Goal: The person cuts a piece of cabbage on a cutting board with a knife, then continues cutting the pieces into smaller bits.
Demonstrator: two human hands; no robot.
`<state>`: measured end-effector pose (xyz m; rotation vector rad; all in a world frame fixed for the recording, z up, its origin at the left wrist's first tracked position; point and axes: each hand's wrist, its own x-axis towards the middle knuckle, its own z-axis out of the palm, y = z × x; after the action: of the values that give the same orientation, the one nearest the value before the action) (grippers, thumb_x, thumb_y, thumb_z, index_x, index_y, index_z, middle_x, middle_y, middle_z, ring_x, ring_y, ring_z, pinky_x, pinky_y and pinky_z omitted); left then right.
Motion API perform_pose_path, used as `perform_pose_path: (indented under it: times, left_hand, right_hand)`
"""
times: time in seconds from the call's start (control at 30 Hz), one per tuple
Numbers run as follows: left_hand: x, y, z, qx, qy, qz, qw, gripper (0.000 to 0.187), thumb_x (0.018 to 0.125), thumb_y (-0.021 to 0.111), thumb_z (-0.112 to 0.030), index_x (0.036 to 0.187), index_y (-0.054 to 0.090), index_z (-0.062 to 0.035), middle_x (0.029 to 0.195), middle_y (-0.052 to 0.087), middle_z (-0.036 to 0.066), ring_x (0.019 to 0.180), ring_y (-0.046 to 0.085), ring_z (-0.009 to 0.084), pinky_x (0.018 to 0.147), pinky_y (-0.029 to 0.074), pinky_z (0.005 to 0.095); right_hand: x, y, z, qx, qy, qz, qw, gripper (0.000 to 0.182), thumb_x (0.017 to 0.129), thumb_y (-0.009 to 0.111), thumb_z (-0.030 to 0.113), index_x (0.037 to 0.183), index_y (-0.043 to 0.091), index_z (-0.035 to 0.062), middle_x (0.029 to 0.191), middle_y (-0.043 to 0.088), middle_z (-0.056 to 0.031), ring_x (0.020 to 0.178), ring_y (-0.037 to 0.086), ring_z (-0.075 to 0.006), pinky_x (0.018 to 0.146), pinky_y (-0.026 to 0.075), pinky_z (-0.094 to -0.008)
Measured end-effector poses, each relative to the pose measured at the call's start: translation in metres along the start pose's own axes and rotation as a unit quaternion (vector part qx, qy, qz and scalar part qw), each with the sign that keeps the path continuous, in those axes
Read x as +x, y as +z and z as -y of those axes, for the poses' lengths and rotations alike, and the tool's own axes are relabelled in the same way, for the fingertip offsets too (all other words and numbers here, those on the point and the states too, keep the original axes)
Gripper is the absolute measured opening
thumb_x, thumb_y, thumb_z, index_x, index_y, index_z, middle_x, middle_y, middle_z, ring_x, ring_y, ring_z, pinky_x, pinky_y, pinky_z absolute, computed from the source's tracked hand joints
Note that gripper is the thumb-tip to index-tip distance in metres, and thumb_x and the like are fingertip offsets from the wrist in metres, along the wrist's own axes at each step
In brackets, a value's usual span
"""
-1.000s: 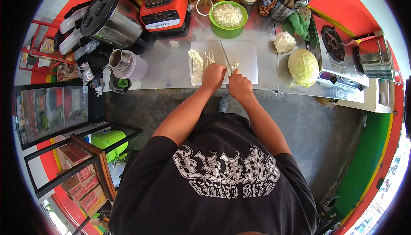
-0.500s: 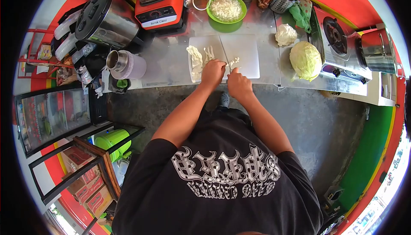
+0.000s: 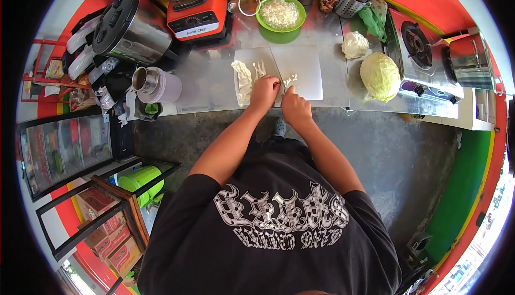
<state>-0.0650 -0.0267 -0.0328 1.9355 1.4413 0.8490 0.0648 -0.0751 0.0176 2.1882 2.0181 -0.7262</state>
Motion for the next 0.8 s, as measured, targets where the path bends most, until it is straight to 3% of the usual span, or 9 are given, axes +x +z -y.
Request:
perform_pose_path:
  times: [0.17, 0.23, 0.8]
  left_hand:
    - [-0.003, -0.003, -0.002, -0.016, 0.008, 0.013, 1.000, 0.009, 0.087, 0.067, -0.008, 0.086, 0.069, 0.0010, 0.085, 0.065, 0.019, 0.084, 0.064, 0.0403, 0.076, 0.051, 0.0483]
    - [-0.005, -0.002, -0.002, -0.007, 0.013, 0.007, 1.000, 0.009, 0.087, 0.067, -0.007, 0.087, 0.069, 0.0010, 0.085, 0.065, 0.019, 0.085, 0.064, 0.0405, 0.077, 0.051, 0.0485]
    - [-0.012, -0.002, -0.003, -0.007, 0.036, -0.032, 0.999, 0.009, 0.087, 0.064, -0.009, 0.087, 0.067, 0.0002, 0.083, 0.063, 0.017, 0.083, 0.062, 0.0382, 0.076, 0.048, 0.0465]
  right_hand:
    - [-0.004, -0.011, 0.001, -0.002, -0.008, 0.014, 1.000, 0.030, 0.107, 0.050, 0.032, 0.107, 0.049, 0.0026, 0.092, 0.076, -0.0212, 0.090, 0.076, -0.0375, 0.077, 0.061, -0.0457]
    - [-0.005, -0.005, 0.002, 0.038, 0.013, 0.037, 0.998, 0.032, 0.107, 0.049, 0.032, 0.110, 0.048, 0.0009, 0.099, 0.073, -0.0261, 0.095, 0.073, -0.0435, 0.083, 0.058, -0.0514]
    - [0.004, -0.007, -0.003, 0.031, -0.012, 0.015, 0.999, 0.031, 0.105, 0.051, 0.032, 0.108, 0.049, 0.0005, 0.092, 0.074, -0.0254, 0.090, 0.074, -0.0434, 0.080, 0.058, -0.0526]
